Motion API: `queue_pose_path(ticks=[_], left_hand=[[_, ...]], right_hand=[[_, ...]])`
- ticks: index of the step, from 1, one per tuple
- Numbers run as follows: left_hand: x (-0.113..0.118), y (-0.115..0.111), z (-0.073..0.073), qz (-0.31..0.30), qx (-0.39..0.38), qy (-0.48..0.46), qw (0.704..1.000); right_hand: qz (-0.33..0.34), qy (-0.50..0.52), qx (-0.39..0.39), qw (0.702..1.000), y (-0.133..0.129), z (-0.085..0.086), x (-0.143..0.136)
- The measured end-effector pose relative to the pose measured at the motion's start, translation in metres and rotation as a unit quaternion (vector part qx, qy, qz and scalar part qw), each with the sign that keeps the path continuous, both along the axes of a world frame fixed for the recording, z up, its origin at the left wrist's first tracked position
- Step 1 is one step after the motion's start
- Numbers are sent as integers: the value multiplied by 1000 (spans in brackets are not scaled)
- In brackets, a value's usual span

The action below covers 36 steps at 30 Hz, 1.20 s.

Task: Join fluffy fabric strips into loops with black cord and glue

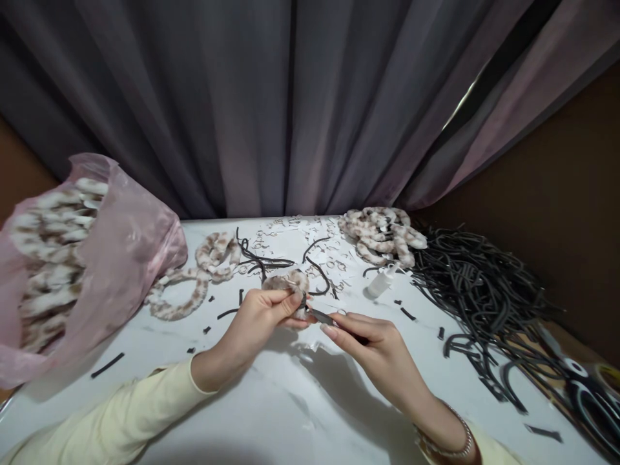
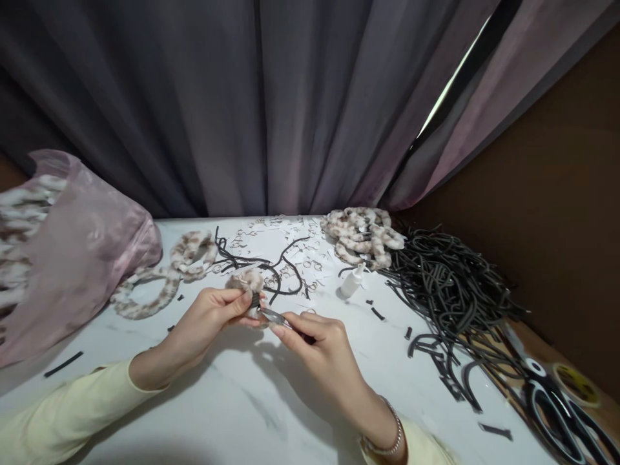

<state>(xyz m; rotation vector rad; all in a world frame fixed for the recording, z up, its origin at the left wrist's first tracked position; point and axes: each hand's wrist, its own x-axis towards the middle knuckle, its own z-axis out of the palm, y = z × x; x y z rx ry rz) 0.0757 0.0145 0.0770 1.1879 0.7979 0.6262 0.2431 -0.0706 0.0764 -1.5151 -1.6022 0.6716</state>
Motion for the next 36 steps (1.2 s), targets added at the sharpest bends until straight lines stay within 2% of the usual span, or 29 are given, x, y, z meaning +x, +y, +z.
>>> queue_pose_path(ticks=[9, 16, 36], left_hand=[[0, -2, -3, 12, 13, 3, 1000], [1, -3, 1, 23, 14, -1, 1000], [3, -5, 0, 28, 6, -15, 999]], right_hand=[[0, -30, 14, 999, -1, 0, -2], [-13, -19, 20, 1000, -2, 0, -1], [0, -23, 19, 1000, -2, -1, -1]])
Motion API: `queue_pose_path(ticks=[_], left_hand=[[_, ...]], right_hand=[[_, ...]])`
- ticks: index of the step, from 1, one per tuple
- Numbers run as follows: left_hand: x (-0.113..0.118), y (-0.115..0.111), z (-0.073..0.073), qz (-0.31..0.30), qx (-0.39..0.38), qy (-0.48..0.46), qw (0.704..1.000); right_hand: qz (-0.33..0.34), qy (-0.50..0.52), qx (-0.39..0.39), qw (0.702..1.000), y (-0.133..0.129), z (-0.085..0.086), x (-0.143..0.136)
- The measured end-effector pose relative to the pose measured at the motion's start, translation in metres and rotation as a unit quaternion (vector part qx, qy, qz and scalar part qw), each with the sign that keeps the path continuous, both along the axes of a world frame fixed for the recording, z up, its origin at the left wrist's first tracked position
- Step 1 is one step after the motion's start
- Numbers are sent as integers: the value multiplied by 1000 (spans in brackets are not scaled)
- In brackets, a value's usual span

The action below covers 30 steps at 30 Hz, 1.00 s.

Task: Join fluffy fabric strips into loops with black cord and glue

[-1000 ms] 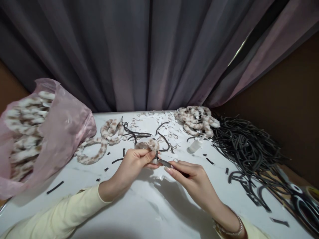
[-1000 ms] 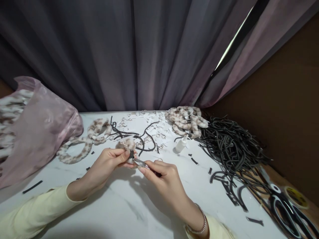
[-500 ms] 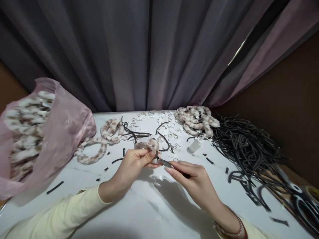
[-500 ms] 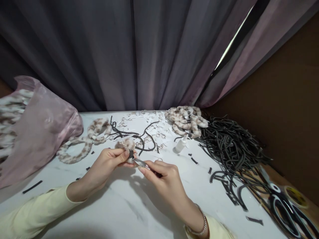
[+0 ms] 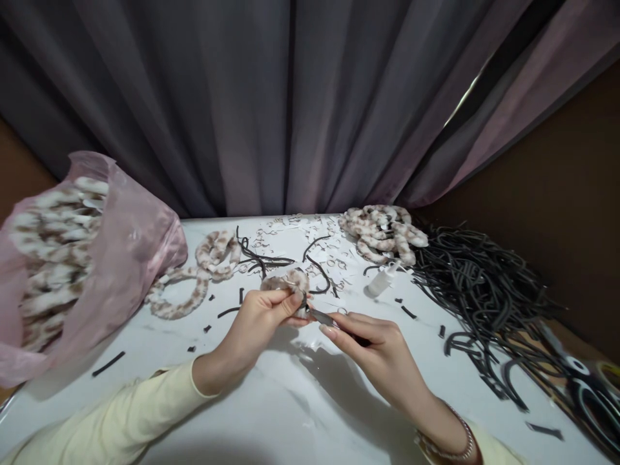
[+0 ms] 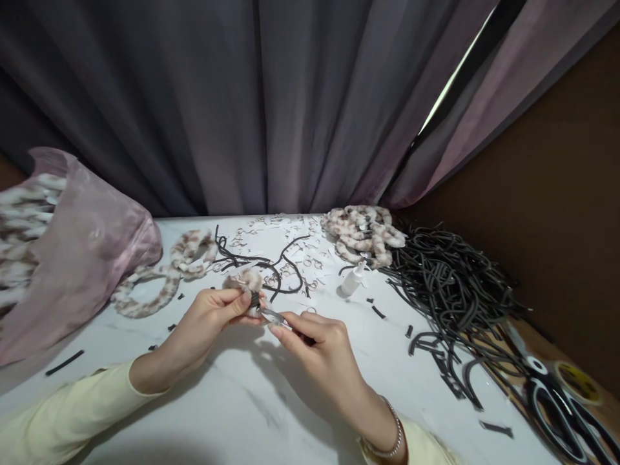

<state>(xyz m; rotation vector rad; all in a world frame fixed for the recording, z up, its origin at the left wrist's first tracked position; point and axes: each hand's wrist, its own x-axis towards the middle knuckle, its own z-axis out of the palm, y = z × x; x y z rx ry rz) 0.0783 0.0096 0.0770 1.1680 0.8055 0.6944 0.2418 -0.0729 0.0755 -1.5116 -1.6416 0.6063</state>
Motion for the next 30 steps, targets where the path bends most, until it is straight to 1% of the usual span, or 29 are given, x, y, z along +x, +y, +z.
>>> queue_pose_path(ticks=[4, 10, 15, 19, 23, 26, 28, 30], left_hand=[[0, -1, 1, -1, -5, 0, 1000], [-1, 0, 0, 27, -7, -4, 1000], [0, 3, -2, 59, -9, -11, 998], [2, 5, -6, 91, -6, -33, 995], [5, 11, -11, 130, 0, -67, 989], [4, 18, -11, 142, 1, -75, 987], [3, 23, -8, 130, -3, -68, 989], [1, 26, -5, 114, -12, -60, 992]], right_hand=[[5, -31, 14, 999, 1, 1, -1], [19, -96, 76, 992, 7, 1, -1], [31, -165, 107, 980, 13, 8, -4], [-8, -223, 147, 964, 18, 8, -14], [-52, -273, 175, 944, 28, 0, -30], [-71, -295, 173, 937, 35, -2, -35], [-58, -280, 152, 946, 36, 2, -31], [-30, -253, 126, 959, 36, 10, -24]])
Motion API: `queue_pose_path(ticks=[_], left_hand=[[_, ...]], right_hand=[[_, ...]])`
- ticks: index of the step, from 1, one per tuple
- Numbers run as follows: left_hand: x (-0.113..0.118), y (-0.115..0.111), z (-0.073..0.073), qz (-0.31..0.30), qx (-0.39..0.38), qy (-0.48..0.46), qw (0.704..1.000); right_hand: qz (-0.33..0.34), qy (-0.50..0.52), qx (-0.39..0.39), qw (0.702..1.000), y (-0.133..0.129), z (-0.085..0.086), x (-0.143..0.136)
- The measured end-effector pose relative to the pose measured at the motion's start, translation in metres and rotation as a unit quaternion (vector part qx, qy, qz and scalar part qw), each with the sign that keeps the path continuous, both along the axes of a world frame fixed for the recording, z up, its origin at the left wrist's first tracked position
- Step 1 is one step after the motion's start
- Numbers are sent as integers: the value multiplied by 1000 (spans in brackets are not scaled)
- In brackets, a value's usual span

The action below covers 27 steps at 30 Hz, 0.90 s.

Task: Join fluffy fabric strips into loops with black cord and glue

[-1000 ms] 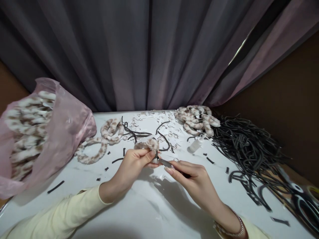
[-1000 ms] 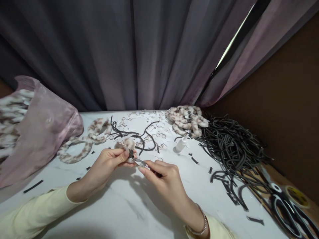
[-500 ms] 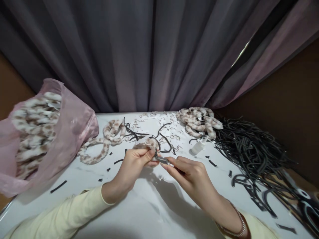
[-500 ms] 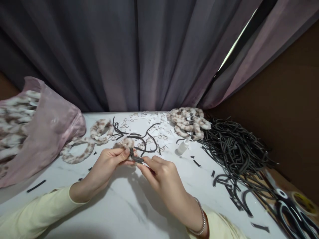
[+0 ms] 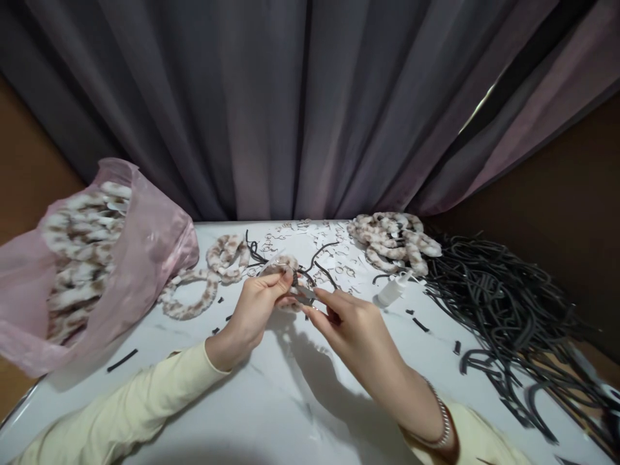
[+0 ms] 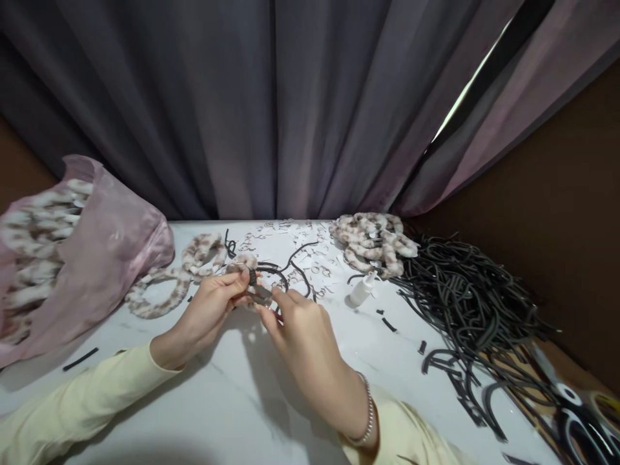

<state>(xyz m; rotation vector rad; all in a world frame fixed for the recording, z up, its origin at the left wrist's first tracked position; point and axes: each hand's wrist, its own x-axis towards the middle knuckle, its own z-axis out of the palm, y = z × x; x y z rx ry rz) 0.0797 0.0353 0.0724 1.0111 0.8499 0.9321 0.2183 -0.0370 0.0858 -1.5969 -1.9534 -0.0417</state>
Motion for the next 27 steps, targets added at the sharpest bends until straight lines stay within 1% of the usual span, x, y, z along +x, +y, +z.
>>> queue_pose_path(ticks=[2, 4, 7, 11, 14, 22, 27], left_hand=[[-2, 2, 3, -12, -14, 0, 1000], [-3, 3, 4, -24, -30, -4, 999], [-6, 3, 4, -50, -34, -10, 998], [-9, 2, 5, -71, -28, -12, 997], [-9, 0, 8, -71, -30, -7, 997], [-8, -3, 12, -76, -47, -16, 996], [-8, -6, 11, -73, -63, -22, 995]], right_hand=[[14, 21, 0, 1000, -1, 9, 8], [17, 33, 23, 999, -2, 16, 15], [17, 39, 27, 999, 0, 20, 19], [20, 40, 0, 999, 2, 20, 18], [21, 37, -4, 999, 2, 20, 18], [23, 28, 7, 999, 0, 18, 16], [17, 32, 30, 999, 0, 12, 11]])
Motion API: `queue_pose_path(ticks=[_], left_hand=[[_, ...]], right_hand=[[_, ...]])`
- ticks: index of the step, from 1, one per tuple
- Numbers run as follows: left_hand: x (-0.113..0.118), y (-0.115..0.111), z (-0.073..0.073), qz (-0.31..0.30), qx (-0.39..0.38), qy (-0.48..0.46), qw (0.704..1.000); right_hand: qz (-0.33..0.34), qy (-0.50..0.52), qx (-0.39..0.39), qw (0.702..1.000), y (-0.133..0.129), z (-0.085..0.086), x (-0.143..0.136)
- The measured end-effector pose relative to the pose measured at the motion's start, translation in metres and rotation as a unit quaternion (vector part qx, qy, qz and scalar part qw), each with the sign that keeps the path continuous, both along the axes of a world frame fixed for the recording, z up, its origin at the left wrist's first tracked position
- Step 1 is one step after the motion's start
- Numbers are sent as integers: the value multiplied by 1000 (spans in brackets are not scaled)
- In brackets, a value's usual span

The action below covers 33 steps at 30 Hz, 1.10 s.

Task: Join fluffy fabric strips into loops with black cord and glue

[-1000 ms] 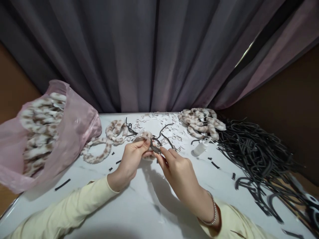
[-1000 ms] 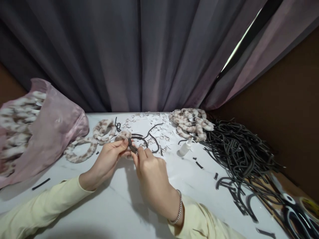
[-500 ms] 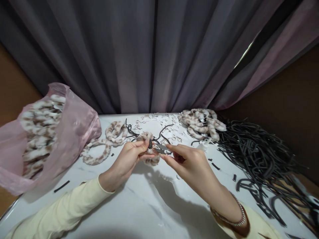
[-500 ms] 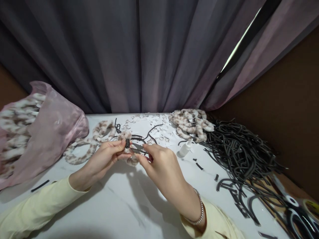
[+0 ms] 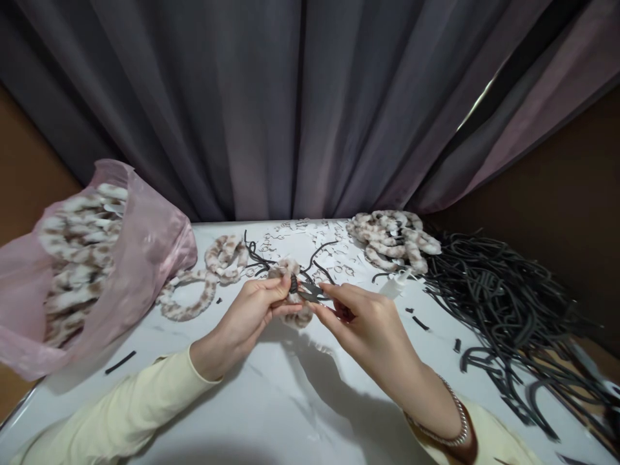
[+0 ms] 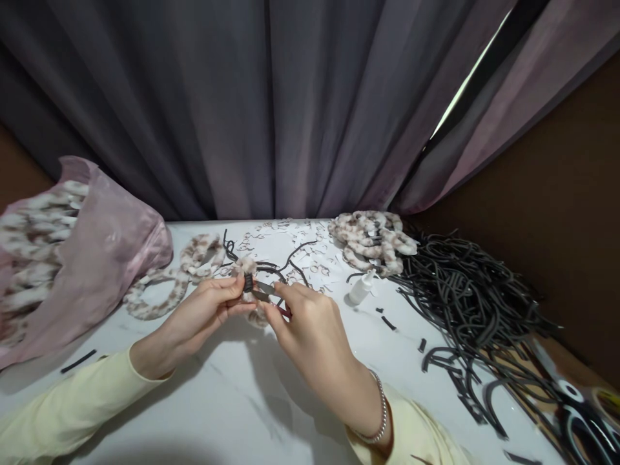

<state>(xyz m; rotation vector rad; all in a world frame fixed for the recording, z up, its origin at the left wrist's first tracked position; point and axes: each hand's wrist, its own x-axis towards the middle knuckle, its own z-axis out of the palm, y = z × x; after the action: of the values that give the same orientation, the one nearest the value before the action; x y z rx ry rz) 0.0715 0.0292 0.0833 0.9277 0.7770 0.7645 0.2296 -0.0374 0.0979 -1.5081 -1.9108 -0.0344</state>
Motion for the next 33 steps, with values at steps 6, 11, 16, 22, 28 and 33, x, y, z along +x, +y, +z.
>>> queue_pose_path(ticks=[6, 11, 16, 22, 28, 33], left_hand=[[2, -2, -5, 28, -4, 8, 1000], [2, 4, -7, 42, 4, 3, 999], [-1, 10, -7, 32, -1, -6, 999], [-1, 4, -6, 6, -8, 3, 1000], [-2, 4, -6, 5, -16, -3, 1000], [4, -1, -6, 23, -28, -19, 999]], right_hand=[[-32, 18, 19, 999, 4, -13, -11], [-35, -3, 5, 999, 3, -8, -9], [-21, -7, -10, 1000, -3, 4, -2], [-9, -17, -47, 999, -1, 1, -5], [-16, -35, -22, 999, -1, -5, -7], [-41, -58, 34, 997, -2, -16, -13]])
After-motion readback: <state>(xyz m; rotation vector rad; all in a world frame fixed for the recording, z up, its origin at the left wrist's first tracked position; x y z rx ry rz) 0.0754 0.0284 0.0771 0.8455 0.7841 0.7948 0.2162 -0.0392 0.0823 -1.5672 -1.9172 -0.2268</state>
